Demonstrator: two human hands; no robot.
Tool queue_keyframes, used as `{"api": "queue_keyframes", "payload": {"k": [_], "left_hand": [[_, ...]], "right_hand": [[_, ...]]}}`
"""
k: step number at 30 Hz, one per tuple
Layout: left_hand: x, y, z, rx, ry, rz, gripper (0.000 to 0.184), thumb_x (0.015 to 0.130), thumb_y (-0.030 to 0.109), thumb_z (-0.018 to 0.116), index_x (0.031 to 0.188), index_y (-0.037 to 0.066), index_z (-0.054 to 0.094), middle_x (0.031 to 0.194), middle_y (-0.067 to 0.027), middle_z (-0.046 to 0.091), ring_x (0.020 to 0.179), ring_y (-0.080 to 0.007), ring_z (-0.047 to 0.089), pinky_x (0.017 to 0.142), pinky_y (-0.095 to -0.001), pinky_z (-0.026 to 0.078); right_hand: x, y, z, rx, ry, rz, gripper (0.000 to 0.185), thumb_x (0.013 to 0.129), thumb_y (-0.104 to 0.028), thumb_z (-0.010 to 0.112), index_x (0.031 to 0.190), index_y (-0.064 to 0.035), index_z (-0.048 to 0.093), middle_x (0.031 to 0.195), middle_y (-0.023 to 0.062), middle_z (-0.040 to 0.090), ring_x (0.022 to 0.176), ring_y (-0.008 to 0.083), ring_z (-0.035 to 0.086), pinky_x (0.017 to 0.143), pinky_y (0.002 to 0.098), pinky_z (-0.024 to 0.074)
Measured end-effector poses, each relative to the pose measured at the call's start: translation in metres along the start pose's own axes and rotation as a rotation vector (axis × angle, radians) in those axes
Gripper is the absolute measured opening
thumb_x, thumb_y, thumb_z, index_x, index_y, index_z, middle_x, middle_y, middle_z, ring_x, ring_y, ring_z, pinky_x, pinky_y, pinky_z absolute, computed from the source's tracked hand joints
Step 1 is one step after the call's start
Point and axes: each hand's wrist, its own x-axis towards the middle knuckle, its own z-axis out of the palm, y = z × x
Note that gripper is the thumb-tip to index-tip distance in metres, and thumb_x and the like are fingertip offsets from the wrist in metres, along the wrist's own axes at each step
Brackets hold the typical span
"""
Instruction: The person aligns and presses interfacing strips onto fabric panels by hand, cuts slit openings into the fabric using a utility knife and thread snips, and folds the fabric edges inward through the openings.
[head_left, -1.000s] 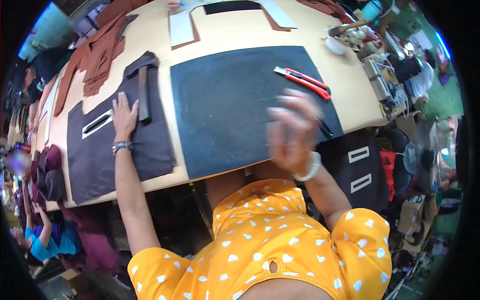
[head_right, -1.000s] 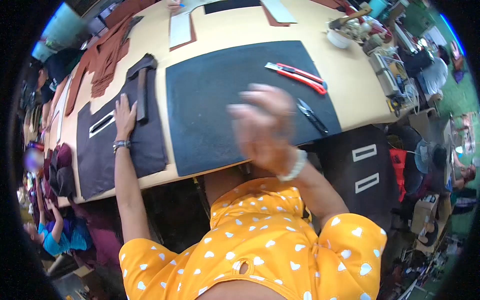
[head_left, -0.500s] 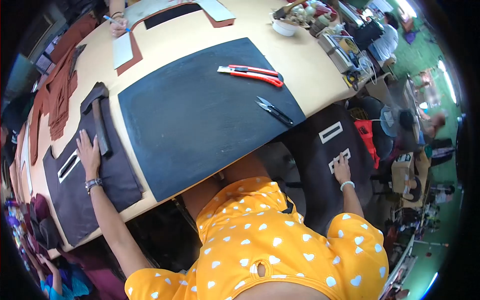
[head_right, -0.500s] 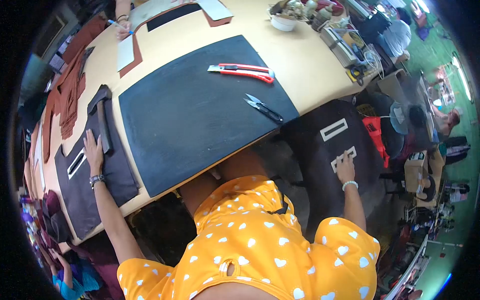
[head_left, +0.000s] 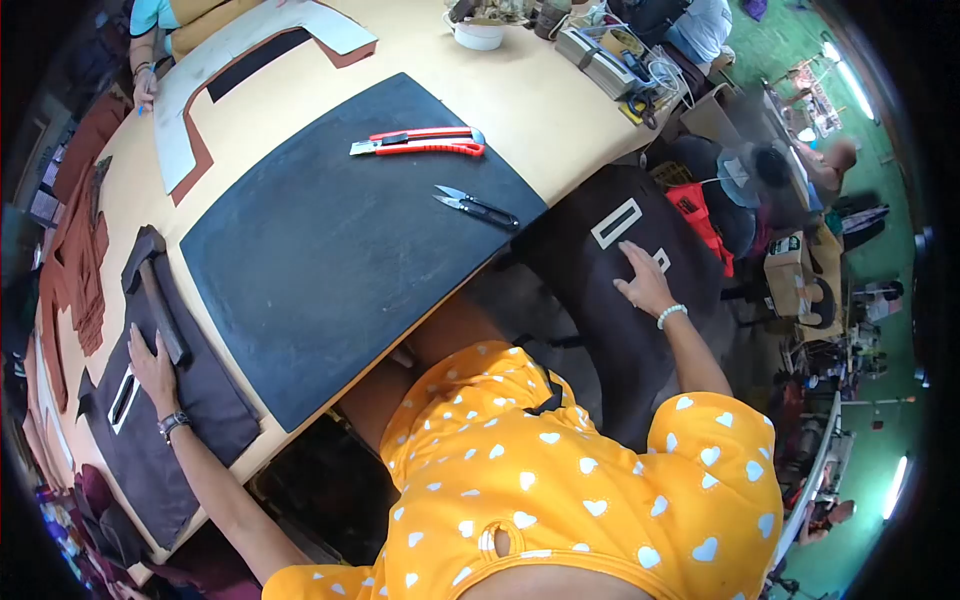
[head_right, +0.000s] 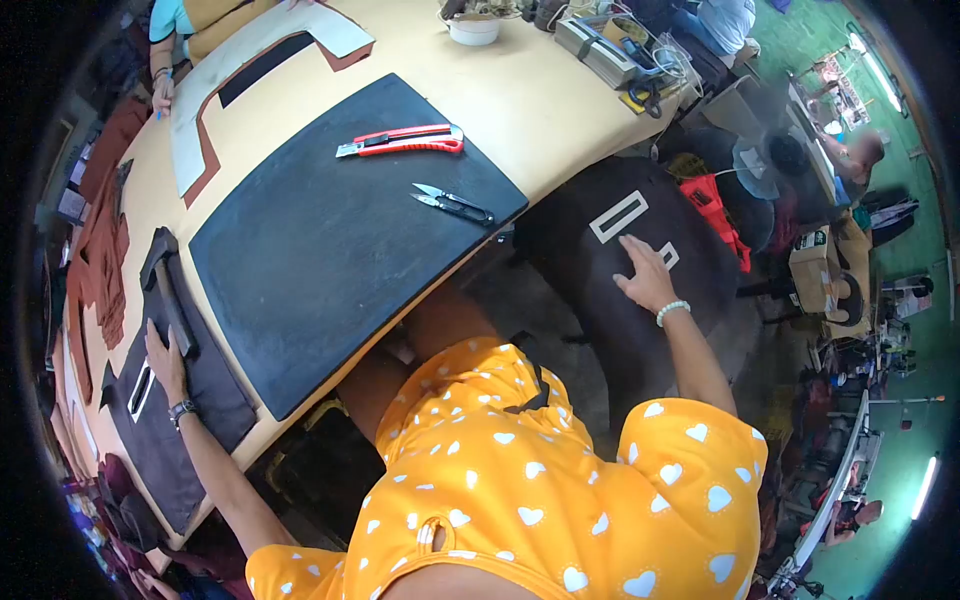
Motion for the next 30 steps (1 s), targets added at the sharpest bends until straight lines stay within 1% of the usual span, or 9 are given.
{"api": "queue_keyframes", "payload": {"k": [5,9,11,14,20,22,24,29,30], "left_hand": [[-0.003,0.01,-0.009,0.006,0.169,0.041,0.055,0.09,0.037,0.05,0.135,0.009,0.038,0.135,-0.0124,0.044,0.128,-0.0315,0.035,0.103,-0.052,0.025],[-0.011,0.031,-0.031,0.08,0.408,0.006,0.049,0.088,0.034,0.054,0.131,0.011,0.045,0.132,-0.0106,0.048,0.125,-0.0278,0.041,0.099,-0.0598,0.028],[-0.016,0.046,-0.046,0.015,0.473,0.004,0.048,0.088,0.03,0.056,0.131,0.011,0.045,0.131,-0.0102,0.048,0.123,-0.0282,0.043,0.099,-0.0577,0.028],[-0.029,0.092,-0.078,-0.162,0.528,0.058,0.048,0.087,0.026,0.057,0.13,0.006,0.045,0.129,-0.013,0.049,0.122,-0.0292,0.044,0.101,-0.0505,0.029],[-0.078,0.271,-0.142,-1.174,-0.177,0.276,0.075,0.078,0.024,0.068,0.14,0.007,0.03,0.136,-0.0142,0.042,0.128,-0.0229,0.038,0.105,-0.0385,0.031],[-0.093,0.32,-0.15,-1.505,-0.405,0.339,0.096,0.066,0.029,0.078,0.141,0.003,0.025,0.138,-0.0161,0.039,0.128,-0.0265,0.037,0.107,-0.0369,0.026],[-0.1,0.339,-0.158,-1.651,-0.645,0.3,0.104,0.064,0.037,0.079,0.141,-0.001,0.021,0.139,-0.0166,0.037,0.128,-0.0263,0.037,0.107,-0.0367,0.027],[-0.122,0.322,-0.156,-2.206,-0.993,0.025,0.071,0.078,0.036,0.07,0.129,-0.004,0.042,0.123,-0.0162,0.052,0.112,-0.022,0.052,0.096,-0.0333,0.041],[-0.131,0.318,-0.163,-2.171,-0.751,-0.145,0.043,0.086,0.025,0.063,0.116,-0.003,0.053,0.109,-0.0117,0.06,0.099,-0.018,0.058,0.085,-0.0285,0.048]], "right_hand": [[0.026,0.009,0.004,-0.076,-0.401,-0.042,0.027,0.067,-0.019,0.073,0.085,-0.0058,0.059,0.09,0.0137,0.06,0.088,0.0324,0.056,0.078,0.0406,0.0428],[0.022,0.031,-0.028,0.253,-0.134,-0.049,0.013,0.068,-0.009,0.068,0.076,-0.004,0.059,0.076,0.0103,0.058,0.08,0.025,0.056,0.074,0.0343,0.0447],[0.021,0.036,-0.057,0.526,0.218,0.261,0.01,0.071,-0.007,0.064,0.076,-0.0011,0.058,0.076,0.007,0.058,0.076,0.0186,0.056,0.07,0.0305,0.0442],[0.024,0.081,-0.106,0.519,0.702,0.203,0.023,0.088,-0.015,0.056,0.068,-0.0062,0.049,0.066,-0.0064,0.042,0.064,0.0056,0.037,0.058,0.0227,0.0339],[0.054,-0.168,-0.149,0.563,0.636,-0.361,0.012,0.084,-0.005,0.062,0.074,-0.0012,0.057,0.064,-0.0035,0.045,0.059,0.004,0.039,0.051,0.0222,0.034],[0.049,-0.236,-0.146,0.456,0.23,-0.631,0.006,0.081,-0.006,0.063,0.083,-0.0002,0.061,0.062,0.0091,0.054,0.048,0.0159,0.049,0.046,0.0279,0.039],[0.05,-0.283,-0.123,0.744,-0.097,-0.863,0.027,0.082,-0.003,0.059,0.109,-0.0042,0.06,0.085,0.0161,0.065,0.066,0.0277,0.065,0.057,0.0324,0.0504],[0.046,-0.328,-0.099,0.969,-0.174,-0.877,0.046,0.084,-0.001,0.056,0.128,-0.0073,0.048,0.093,0.0195,0.063,0.073,0.0343,0.064,0.063,0.0347,0.0521],[0.044,-0.334,-0.094,1.008,-0.116,-0.878,0.043,0.084,-0.003,0.057,0.126,-0.0063,0.049,0.097,0.0197,0.063,0.073,0.0351,0.064,0.064,0.0344,0.0524]]}}
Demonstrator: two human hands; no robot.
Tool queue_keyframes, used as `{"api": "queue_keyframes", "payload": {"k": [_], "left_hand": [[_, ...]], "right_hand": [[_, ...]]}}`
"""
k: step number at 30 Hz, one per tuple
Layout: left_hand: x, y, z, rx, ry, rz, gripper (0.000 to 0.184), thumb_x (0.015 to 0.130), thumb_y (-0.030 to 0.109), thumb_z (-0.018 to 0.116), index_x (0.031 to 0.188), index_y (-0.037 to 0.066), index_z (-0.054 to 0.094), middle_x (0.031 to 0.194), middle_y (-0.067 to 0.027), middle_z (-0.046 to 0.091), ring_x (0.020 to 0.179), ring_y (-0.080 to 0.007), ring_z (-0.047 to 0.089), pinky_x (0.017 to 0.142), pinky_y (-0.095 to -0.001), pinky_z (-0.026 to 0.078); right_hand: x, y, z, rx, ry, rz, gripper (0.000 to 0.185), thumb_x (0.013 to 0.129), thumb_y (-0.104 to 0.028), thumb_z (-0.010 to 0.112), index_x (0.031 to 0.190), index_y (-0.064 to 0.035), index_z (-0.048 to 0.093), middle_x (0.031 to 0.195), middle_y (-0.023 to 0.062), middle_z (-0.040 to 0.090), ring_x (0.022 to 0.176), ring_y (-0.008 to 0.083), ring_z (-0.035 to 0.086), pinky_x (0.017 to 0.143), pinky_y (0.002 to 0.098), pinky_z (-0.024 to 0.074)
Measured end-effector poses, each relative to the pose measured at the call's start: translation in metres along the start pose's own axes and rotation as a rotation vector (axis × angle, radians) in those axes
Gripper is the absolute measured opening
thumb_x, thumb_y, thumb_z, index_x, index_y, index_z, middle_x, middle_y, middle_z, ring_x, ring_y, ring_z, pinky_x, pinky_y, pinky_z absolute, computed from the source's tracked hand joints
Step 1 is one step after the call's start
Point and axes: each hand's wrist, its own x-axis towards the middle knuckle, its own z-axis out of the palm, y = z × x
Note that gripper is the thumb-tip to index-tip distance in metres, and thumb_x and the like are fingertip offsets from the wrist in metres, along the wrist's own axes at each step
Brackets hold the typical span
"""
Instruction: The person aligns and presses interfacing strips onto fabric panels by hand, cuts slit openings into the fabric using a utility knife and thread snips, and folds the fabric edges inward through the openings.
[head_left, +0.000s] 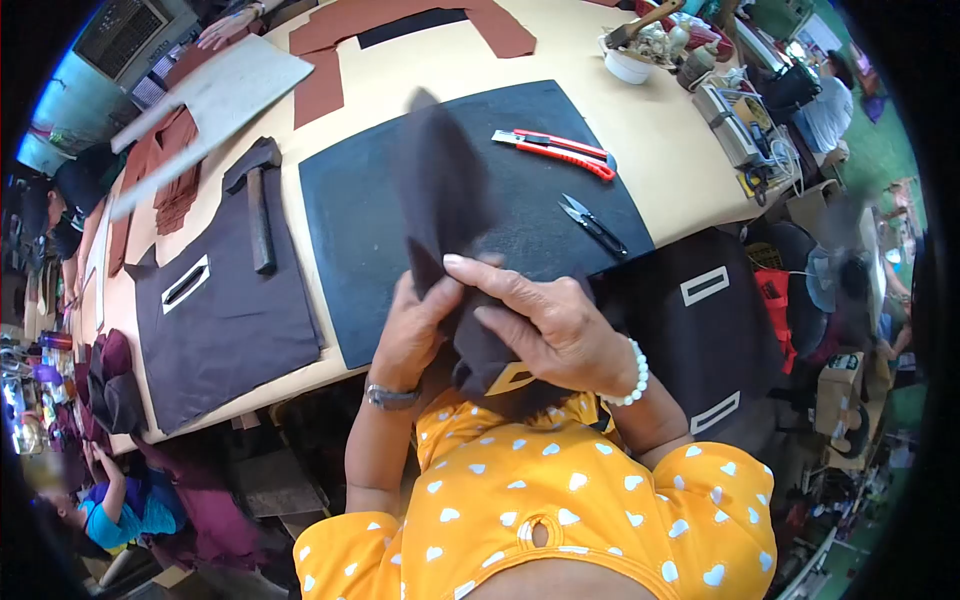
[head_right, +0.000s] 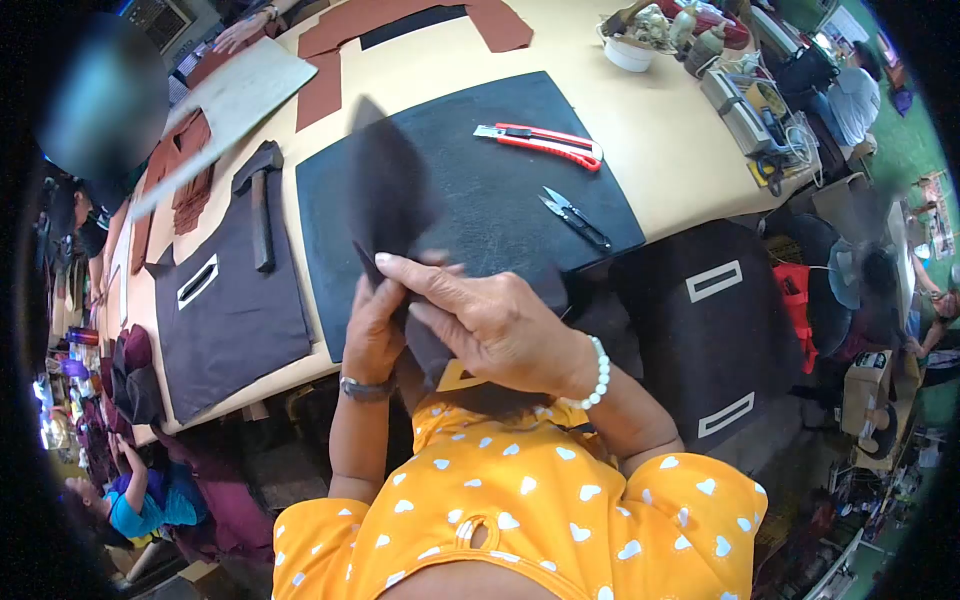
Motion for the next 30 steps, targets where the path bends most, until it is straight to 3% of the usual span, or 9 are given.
{"api": "queue_keyframes", "payload": {"k": [5,6,10,11,15,19,21,25,30], "left_hand": [[-0.024,0.025,-0.029,0.861,0.981,0.605,0.02,0.085,0.021,0.065,0.085,0.001,0.064,0.073,-0.0056,0.054,0.062,-0.0157,0.045,0.066,-0.0338,0.041],[-0.032,0.048,-0.03,1.094,0.991,0.597,0.025,0.083,0.025,0.067,0.073,0.003,0.064,0.064,-0.0046,0.052,0.059,-0.0157,0.043,0.063,-0.0325,0.039],[-0.022,0.119,-0.027,1.414,1.063,0.965,0.027,0.087,0.021,0.062,0.087,-0.005,0.068,0.069,-0.0074,0.067,0.058,-0.0094,0.056,0.052,-0.0257,0.041],[-0.007,0.13,-0.029,1.424,0.948,1.177,0.025,0.088,0.019,0.06,0.089,-0.005,0.068,0.07,-0.0076,0.067,0.058,-0.0085,0.056,0.051,-0.0256,0.041],[0.059,0.164,-0.09,1.982,0.658,1.236,0.022,0.088,0.023,0.06,0.087,0.002,0.066,0.063,-0.0133,0.059,0.05,-0.0252,0.055,0.049,-0.0335,0.042],[0.162,0.155,-0.14,2.172,0.545,1.062,0.044,0.091,0.042,0.048,0.069,0.005,0.056,0.064,-0.0142,0.06,0.059,-0.0325,0.061,0.049,-0.0394,0.046],[0.189,0.147,-0.146,2.283,0.541,0.665,0.042,0.09,0.047,0.046,0.098,0.008,0.059,0.083,-0.0102,0.064,0.07,-0.0282,0.064,0.058,-0.0395,0.05],[0.187,0.119,-0.111,2.259,0.636,1.045,0.063,0.087,0.047,0.052,0.133,0.006,0.04,0.123,-0.0189,0.051,0.115,-0.0355,0.047,0.092,-0.0433,0.04],[0.056,0.009,0.006,1.722,-0.054,0.609,0.091,0.071,0.051,0.068,0.132,-0.007,0.033,0.134,-0.0275,0.036,0.126,-0.0422,0.034,0.102,-0.0532,0.027]], "right_hand": [[-0.012,0.009,0.0,0.312,-0.121,0.17,0.033,0.08,-0.01,0.064,0.111,-0.0014,0.054,0.097,0.0151,0.064,0.082,0.0265,0.066,0.072,0.0315,0.0516],[-0.016,0.011,-0.007,0.405,-0.163,0.205,0.033,0.08,-0.01,0.064,0.11,-0.0009,0.054,0.095,0.0144,0.065,0.083,0.0245,0.066,0.072,0.0305,0.0513],[-0.026,0.013,-0.045,0.393,-0.322,0.344,0.017,0.075,-0.007,0.069,0.086,0.001,0.059,0.072,0.0085,0.063,0.066,0.0122,0.061,0.059,0.0235,0.0461],[-0.03,0.017,-0.048,0.4,-0.275,0.374,0.015,0.074,-0.006,0.069,0.083,0.0009,0.059,0.069,0.007,0.061,0.063,0.0099,0.059,0.058,0.0231,0.0451],[-0.029,0.048,-0.052,0.213,-0.106,0.454,0.017,0.075,-0.007,0.068,0.08,0.0028,0.056,0.067,0.0056,0.057,0.064,0.0087,0.052,0.061,0.0248,0.0438],[-0.019,0.086,-0.041,-0.064,0.094,0.492,0.019,0.078,-0.01,0.063,0.087,0.0057,0.058,0.073,0.0125,0.061,0.064,0.0146,0.054,0.064,0.0281,0.0448],[-0.013,0.088,-0.037,-0.182,0.119,0.557,0.02,0.078,-0.009,0.062,0.091,0.0055,0.058,0.079,0.018,0.063,0.071,0.0253,0.061,0.069,0.0315,0.0468],[-0.01,0.093,-0.033,-0.238,0.189,0.566,0.019,0.078,-0.007,0.059,0.093,0.0053,0.058,0.085,0.0215,0.063,0.083,0.0326,0.063,0.075,0.0343,0.0474],[-0.005,0.103,-0.034,-0.18,0.122,0.5,0.022,0.078,-0.006,0.059,0.096,0.0048,0.058,0.09,0.0221,0.063,0.087,0.0317,0.063,0.078,0.0348,0.0467]]}}
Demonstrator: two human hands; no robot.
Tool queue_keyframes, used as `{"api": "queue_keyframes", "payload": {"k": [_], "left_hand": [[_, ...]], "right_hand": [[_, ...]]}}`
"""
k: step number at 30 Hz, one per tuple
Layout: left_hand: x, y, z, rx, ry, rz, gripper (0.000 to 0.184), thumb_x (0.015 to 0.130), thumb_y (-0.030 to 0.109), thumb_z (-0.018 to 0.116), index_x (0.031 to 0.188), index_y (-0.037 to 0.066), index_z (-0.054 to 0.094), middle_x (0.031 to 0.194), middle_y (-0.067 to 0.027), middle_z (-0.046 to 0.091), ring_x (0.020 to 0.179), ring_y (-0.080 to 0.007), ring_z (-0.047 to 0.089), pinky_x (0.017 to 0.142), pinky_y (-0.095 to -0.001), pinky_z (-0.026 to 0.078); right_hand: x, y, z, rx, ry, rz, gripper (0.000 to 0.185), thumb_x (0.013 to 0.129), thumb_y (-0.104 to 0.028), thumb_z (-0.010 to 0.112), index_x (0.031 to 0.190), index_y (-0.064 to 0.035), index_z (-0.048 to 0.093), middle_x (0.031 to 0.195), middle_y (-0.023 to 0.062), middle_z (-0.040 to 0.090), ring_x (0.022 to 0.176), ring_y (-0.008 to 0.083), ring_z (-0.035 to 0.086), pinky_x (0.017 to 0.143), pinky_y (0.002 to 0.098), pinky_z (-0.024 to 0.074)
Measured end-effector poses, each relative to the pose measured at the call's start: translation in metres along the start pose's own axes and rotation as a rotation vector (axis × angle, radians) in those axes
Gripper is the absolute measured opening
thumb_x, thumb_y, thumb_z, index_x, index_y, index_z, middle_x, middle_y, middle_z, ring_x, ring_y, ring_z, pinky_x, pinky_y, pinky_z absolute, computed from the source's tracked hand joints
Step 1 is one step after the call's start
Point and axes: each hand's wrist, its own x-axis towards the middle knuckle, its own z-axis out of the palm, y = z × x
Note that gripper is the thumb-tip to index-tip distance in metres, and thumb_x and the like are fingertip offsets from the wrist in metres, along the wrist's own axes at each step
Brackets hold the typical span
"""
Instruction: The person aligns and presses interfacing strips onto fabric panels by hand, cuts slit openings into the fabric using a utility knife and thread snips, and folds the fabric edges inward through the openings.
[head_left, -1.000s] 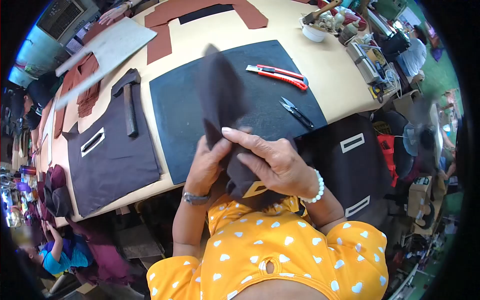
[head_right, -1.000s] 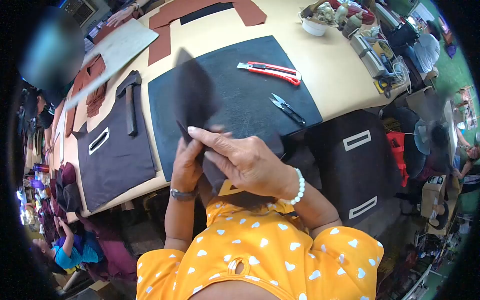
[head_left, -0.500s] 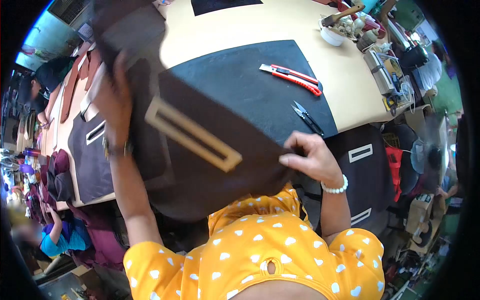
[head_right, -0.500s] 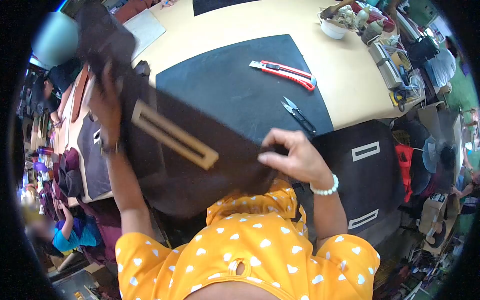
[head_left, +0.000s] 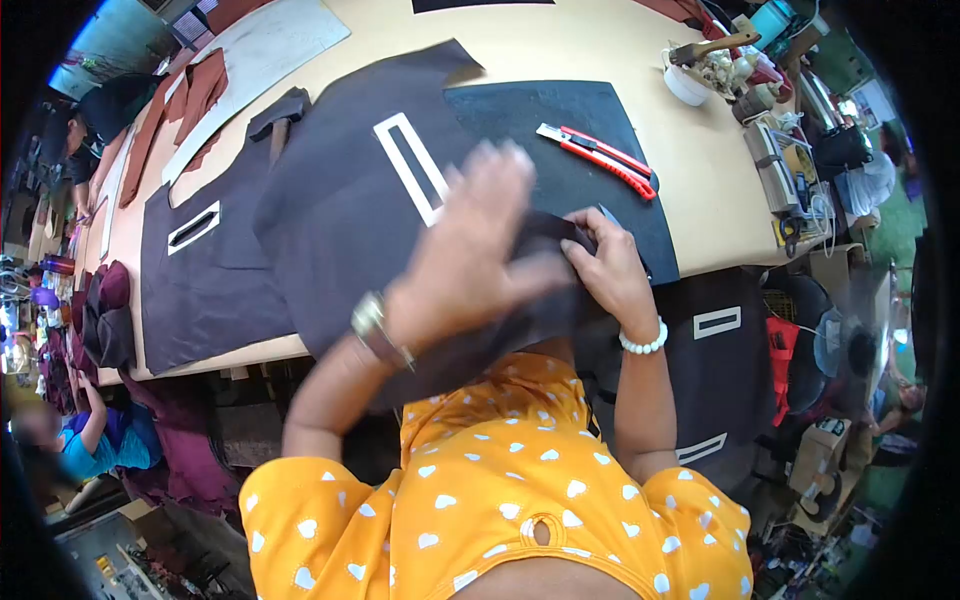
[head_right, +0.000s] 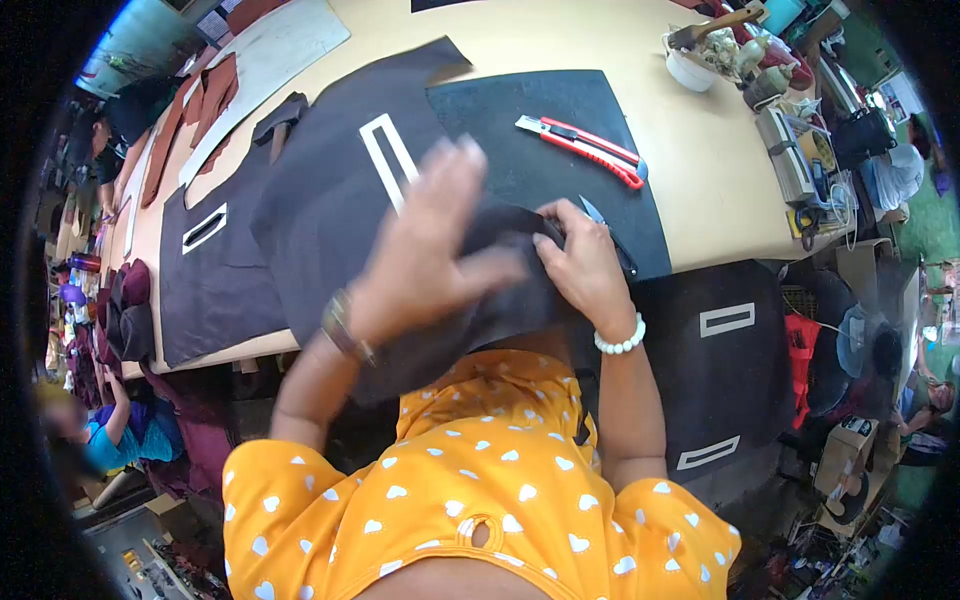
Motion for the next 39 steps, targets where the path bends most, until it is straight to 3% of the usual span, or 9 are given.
{"api": "queue_keyframes", "payload": {"k": [2,7,9,12,20,25,28,29,39], "left_hand": [[-0.029,0.04,0.028,-0.117,-0.124,-0.044,0.107,0.068,0.056,0.069,0.138,-0.008,0.019,0.142,-0.0253,0.026,0.133,-0.0392,0.025,0.106,-0.0492,0.021],[-0.045,0.038,0.066,-0.092,-0.049,-0.197,0.066,0.087,0.029,0.054,0.134,-0.009,0.027,0.138,-0.0262,0.03,0.131,-0.0394,0.027,0.107,-0.0469,0.022],[-0.045,0.042,0.064,-0.06,-0.077,-0.215,0.06,0.088,0.027,0.053,0.132,-0.008,0.032,0.135,-0.0261,0.034,0.13,-0.0396,0.028,0.107,-0.0469,0.021],[-0.043,0.042,0.062,-0.056,-0.014,-0.156,0.049,0.088,0.024,0.052,0.123,-0.009,0.043,0.13,-0.0245,0.041,0.129,-0.038,0.031,0.106,-0.047,0.024],[-0.046,0.052,0.075,-0.021,0.072,0.041,0.046,0.077,0.012,0.059,0.122,0.006,0.053,0.131,-0.0102,0.048,0.123,-0.0301,0.043,0.1,-0.0459,0.034],[-0.031,0.073,0.107,0.084,0.028,-0.01,0.045,0.079,0.017,0.057,0.122,0.004,0.052,0.131,-0.015,0.047,0.123,-0.0331,0.041,0.099,-0.0503,0.034],[-0.013,0.089,0.125,0.183,-0.043,-0.035,0.048,0.08,0.022,0.053,0.123,0.001,0.05,0.131,-0.0202,0.045,0.125,-0.0367,0.039,0.1,-0.0521,0.032],[-0.011,0.088,0.144,0.019,0.124,-0.029,0.051,0.079,0.025,0.053,0.123,-0.002,0.049,0.129,-0.0226,0.045,0.125,-0.0379,0.038,0.101,-0.0523,0.031],[-0.019,0.1,0.109,-0.203,0.077,0.076,0.047,0.075,0.021,0.065,0.114,-0.003,0.054,0.121,-0.0226,0.051,0.119,-0.0347,0.045,0.1,-0.0471,0.033]], "right_hand": [[0.011,0.002,0.0,0.084,-0.058,-0.036,0.023,0.078,-0.006,0.059,0.098,0.005,0.057,0.091,0.0214,0.063,0.087,0.0294,0.063,0.078,0.0351,0.0465],[0.007,-0.025,-0.039,0.61,0.006,0.248,0.03,0.091,-0.022,0.053,0.113,-0.0012,0.054,0.077,0.0054,0.06,0.067,0.0092,0.057,0.057,0.0237,0.0472],[0.0,-0.007,-0.046,0.193,0.258,0.107,0.029,0.088,-0.02,0.057,0.108,-0.0001,0.057,0.077,0.0077,0.062,0.067,0.0145,0.059,0.059,0.0277,0.0478],[-0.022,0.017,-0.048,-0.39,0.241,0.047,0.027,0.082,-0.014,0.063,0.104,0.0019,0.06,0.078,0.012,0.062,0.066,0.0208,0.059,0.062,0.0323,0.0474],[-0.023,0.027,-0.048,-0.213,0.267,0.069,0.023,0.079,-0.004,0.064,0.1,0.0041,0.061,0.082,0.0109,0.062,0.068,0.0174,0.057,0.065,0.0297,0.0467],[-0.036,-0.014,-0.055,0.207,0.473,0.024,0.019,0.089,-0.006,0.056,0.102,0.0045,0.062,0.084,0.0036,0.063,0.073,0.0094,0.055,0.067,0.0238,0.047],[-0.051,-0.032,-0.043,0.121,0.204,-0.097,0.015,0.086,-0.002,0.057,0.097,0.0049,0.063,0.085,0.0082,0.064,0.077,0.0119,0.059,0.069,0.0237,0.0469],[-0.051,-0.032,-0.038,0.069,0.109,-0.167,0.015,0.084,-0.001,0.058,0.096,0.0064,0.062,0.085,0.0119,0.064,0.077,0.0148,0.061,0.071,0.0247,0.0472],[-0.028,0.03,-0.046,-0.053,0.29,0.025,0.018,0.085,-0.004,0.056,0.1,0.004,0.062,0.091,0.0129,0.065,0.084,0.0189,0.061,0.077,0.0297,0.0467]]}}
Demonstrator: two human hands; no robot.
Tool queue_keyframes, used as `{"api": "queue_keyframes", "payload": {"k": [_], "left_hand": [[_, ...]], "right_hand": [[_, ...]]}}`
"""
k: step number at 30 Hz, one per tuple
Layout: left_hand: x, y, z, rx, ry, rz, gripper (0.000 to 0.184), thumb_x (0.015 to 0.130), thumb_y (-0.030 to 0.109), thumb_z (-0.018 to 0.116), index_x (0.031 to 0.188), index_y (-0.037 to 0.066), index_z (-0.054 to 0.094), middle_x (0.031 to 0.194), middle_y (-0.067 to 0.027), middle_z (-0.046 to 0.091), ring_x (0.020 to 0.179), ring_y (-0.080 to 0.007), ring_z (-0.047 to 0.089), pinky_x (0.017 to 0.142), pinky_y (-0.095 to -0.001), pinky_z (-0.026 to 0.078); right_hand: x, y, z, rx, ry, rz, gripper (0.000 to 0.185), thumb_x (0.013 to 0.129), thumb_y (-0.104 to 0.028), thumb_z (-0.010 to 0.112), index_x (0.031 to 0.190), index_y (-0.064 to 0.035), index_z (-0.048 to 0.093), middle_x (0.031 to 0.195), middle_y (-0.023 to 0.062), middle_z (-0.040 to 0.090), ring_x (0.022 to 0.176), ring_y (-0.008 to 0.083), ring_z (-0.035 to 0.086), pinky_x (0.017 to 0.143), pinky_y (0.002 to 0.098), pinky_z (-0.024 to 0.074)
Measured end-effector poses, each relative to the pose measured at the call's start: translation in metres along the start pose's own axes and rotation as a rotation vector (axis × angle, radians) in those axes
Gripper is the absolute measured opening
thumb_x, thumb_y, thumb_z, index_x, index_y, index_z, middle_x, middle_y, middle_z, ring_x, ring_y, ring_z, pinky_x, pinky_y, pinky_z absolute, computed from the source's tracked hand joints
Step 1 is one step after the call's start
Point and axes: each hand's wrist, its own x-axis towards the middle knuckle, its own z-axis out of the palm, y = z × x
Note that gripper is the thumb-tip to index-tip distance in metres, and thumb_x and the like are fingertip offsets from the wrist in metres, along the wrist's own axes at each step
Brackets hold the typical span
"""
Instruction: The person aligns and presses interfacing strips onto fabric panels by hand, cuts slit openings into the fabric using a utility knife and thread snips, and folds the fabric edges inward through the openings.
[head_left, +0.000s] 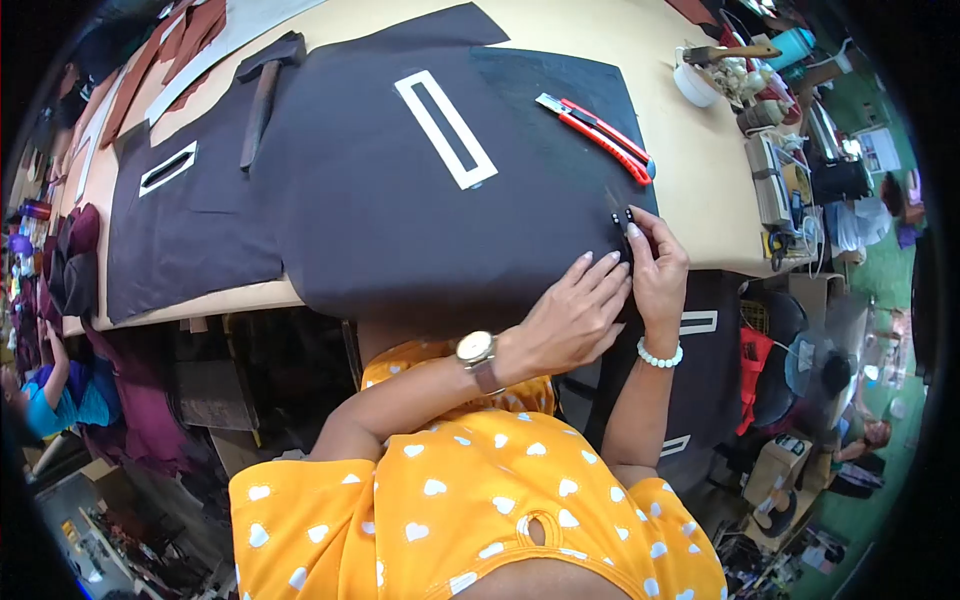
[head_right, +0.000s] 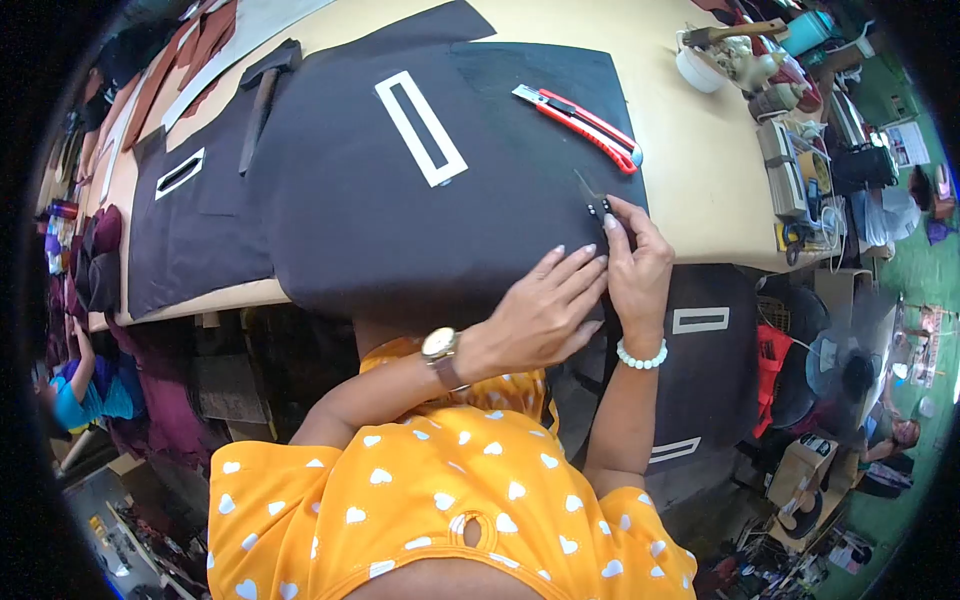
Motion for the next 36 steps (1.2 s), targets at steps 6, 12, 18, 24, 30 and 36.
{"api": "queue_keyframes", "payload": {"k": [6,12,18,24,30,36], "left_hand": [[0.013,-0.085,-0.104,0.27,0.089,-0.117,0.051,0.073,0.024,0.071,0.116,0.001,0.055,0.119,-0.0176,0.054,0.116,-0.0336,0.048,0.094,-0.0454,0.039],[-0.001,-0.186,-0.134,0.519,-0.14,-0.497,0.111,0.061,0.076,0.058,0.14,0.004,0.028,0.146,-0.0165,0.025,0.136,-0.033,0.02,0.109,-0.0522,0.017],[-0.009,-0.174,-0.126,0.507,-0.169,-0.557,0.114,0.06,0.08,0.055,0.138,0.0,0.031,0.145,-0.0181,0.026,0.136,-0.0332,0.019,0.109,-0.053,0.014],[-0.002,-0.166,-0.115,0.478,-0.134,-0.5,0.112,0.06,0.077,0.059,0.135,-0.002,0.034,0.143,-0.0188,0.029,0.134,-0.0366,0.022,0.105,-0.0587,0.017],[0.001,-0.158,-0.102,0.472,-0.122,-0.474,0.112,0.06,0.078,0.058,0.136,-0.001,0.033,0.143,-0.0189,0.03,0.134,-0.0373,0.023,0.103,-0.0616,0.018],[0.004,-0.164,-0.1,0.459,-0.141,-0.457,0.112,0.06,0.078,0.057,0.136,-0.001,0.033,0.144,-0.0187,0.029,0.134,-0.0366,0.022,0.104,-0.061,0.017]], "right_hand": [[0.025,-0.007,0.004,-0.513,0.099,-0.28,0.02,0.078,-0.01,0.063,0.097,-0.0026,0.064,0.095,0.0143,0.057,0.091,0.0313,0.055,0.083,0.0402,0.0417],[0.096,0.0,0.025,-0.618,0.024,-0.398,0.03,0.078,-0.016,0.066,0.104,-0.0032,0.062,0.102,0.0144,0.059,0.096,0.0312,0.056,0.085,0.04,0.0438],[0.112,-0.007,0.03,-0.71,-0.214,-0.288,0.036,0.074,-0.019,0.07,0.105,-0.0036,0.062,0.101,0.0133,0.06,0.095,0.0293,0.058,0.083,0.0394,0.0455],[0.092,-0.037,0.038,-0.411,-0.02,-0.349,0.036,0.074,-0.016,0.072,0.104,0.0005,0.06,0.089,0.0138,0.063,0.079,0.0239,0.062,0.07,0.033,0.0496],[0.035,-0.066,0.07,0.091,-0.095,-0.16,0.035,0.078,-0.011,0.069,0.107,0.0034,0.057,0.089,0.0126,0.067,0.076,0.0137,0.064,0.067,0.0264,0.0506],[0.033,-0.065,0.091,-0.158,-0.098,-0.446,0.039,0.078,-0.003,0.061,0.117,0.0023,0.055,0.097,0.0198,0.064,0.084,0.0324,0.064,0.077,0.0365,0.0495]]}}
